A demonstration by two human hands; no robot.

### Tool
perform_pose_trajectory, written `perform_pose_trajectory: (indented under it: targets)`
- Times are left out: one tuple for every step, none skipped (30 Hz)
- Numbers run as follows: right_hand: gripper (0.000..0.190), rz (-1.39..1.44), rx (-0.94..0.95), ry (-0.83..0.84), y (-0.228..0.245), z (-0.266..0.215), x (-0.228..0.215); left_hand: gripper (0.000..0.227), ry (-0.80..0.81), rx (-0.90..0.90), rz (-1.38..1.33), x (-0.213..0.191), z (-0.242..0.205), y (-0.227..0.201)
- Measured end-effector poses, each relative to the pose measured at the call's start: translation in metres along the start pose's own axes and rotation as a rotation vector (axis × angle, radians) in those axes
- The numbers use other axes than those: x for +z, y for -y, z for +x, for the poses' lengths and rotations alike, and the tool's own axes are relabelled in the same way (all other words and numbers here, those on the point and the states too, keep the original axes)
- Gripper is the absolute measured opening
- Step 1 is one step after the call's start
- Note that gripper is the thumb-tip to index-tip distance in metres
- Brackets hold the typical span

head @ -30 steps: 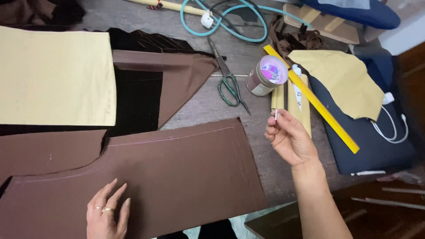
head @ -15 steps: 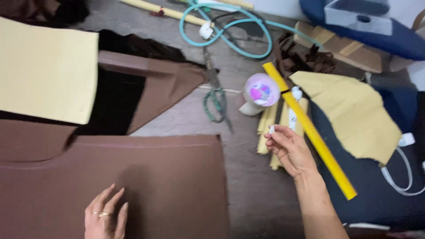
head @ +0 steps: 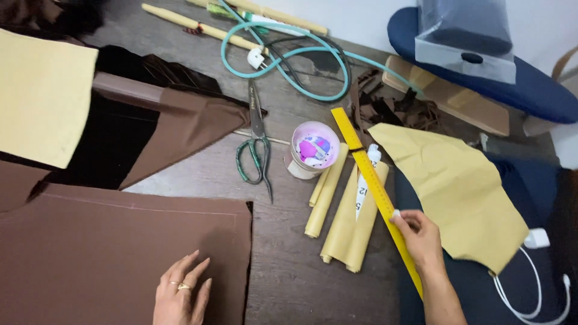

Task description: The person cuts a piece of brown fabric along a marked pattern using shears. After cutting, they use a yellow ruler and a piece of chalk to measure and mark lines on the fabric.

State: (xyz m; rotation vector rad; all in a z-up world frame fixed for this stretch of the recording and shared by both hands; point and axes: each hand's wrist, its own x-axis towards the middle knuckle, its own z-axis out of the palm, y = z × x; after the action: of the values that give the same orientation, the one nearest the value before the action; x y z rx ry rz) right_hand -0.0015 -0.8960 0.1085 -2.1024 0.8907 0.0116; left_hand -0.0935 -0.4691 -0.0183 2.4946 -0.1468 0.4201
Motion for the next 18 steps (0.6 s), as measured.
perform_pose_trajectory:
  targets:
    - [0.025, -0.047, 0.123, 0.023, 0.012, -0.008, -0.003, 0.036, 0.003, -0.014, 0.003, 0.002, -0.004, -0.001]
    - [0.025, -0.046, 0.113, 0.034, 0.009, -0.005, -0.004, 0.036, -0.006, -0.021, 0.012, 0.003, -0.003, -0.001]
    - [0.025, -0.043, 0.132, 0.047, 0.008, -0.002, -0.004, 0.036, -0.029, 0.010, 0.019, 0.005, -0.002, -0.001]
    - [0.026, -0.039, 0.151, 0.061, 0.007, 0.000, -0.003, 0.036, -0.052, 0.041, 0.025, 0.005, -0.002, 0.000]
    - [0.026, -0.040, 0.137, 0.076, -0.005, 0.008, -0.001, 0.036, -0.064, 0.030, 0.038, 0.004, 0.000, -0.004]
    - [0.022, 0.038, 0.112, 0.082, -0.017, 0.016, 0.003, 0.036, -0.056, 0.032, 0.015, 0.003, 0.002, -0.007]
    - [0.019, 0.119, 0.088, 0.092, -0.028, 0.025, 0.007, 0.036, -0.050, 0.032, -0.006, 0.000, 0.004, -0.010]
    - [0.019, 0.119, 0.075, 0.111, -0.039, 0.033, 0.012, 0.036, -0.063, 0.020, 0.010, 0.000, 0.007, -0.012]
    - [0.016, 0.157, 0.034, 0.118, -0.051, 0.042, 0.014, 0.035, -0.034, 0.017, -0.002, 0.000, 0.007, -0.016]
    - [0.014, 0.197, -0.007, 0.125, -0.064, 0.050, 0.017, 0.034, -0.004, 0.014, -0.015, 0.001, 0.008, -0.019]
    - [0.014, 0.193, -0.016, 0.144, -0.082, 0.061, 0.012, 0.034, -0.013, -0.001, -0.004, -0.003, 0.010, -0.026]
    - [0.016, 0.200, -0.091, 0.132, -0.099, 0.073, 0.006, 0.033, -0.017, 0.024, -0.032, -0.007, 0.013, -0.032]
    - [0.019, 0.211, -0.167, 0.120, -0.115, 0.086, 0.002, 0.032, -0.022, 0.053, -0.059, -0.012, 0.017, -0.037]
    - [0.019, 0.212, -0.177, 0.138, -0.122, 0.095, -0.015, 0.032, -0.032, 0.041, -0.046, -0.013, 0.015, -0.037]
    - [0.022, 0.110, -0.169, 0.091, -0.130, 0.104, -0.033, 0.033, -0.013, 0.002, -0.038, -0.014, 0.012, -0.037]
    - [0.028, 0.008, -0.163, 0.043, -0.137, 0.113, -0.051, 0.033, 0.004, -0.037, -0.031, -0.014, 0.009, -0.037]
    - [0.028, 0.012, -0.175, 0.059, -0.143, 0.156, -0.073, 0.033, -0.007, -0.047, -0.016, -0.015, 0.007, -0.035]
    - [0.028, 0.044, -0.166, 0.113, -0.155, 0.187, -0.102, 0.033, -0.011, -0.036, -0.026, -0.015, 0.005, -0.032]
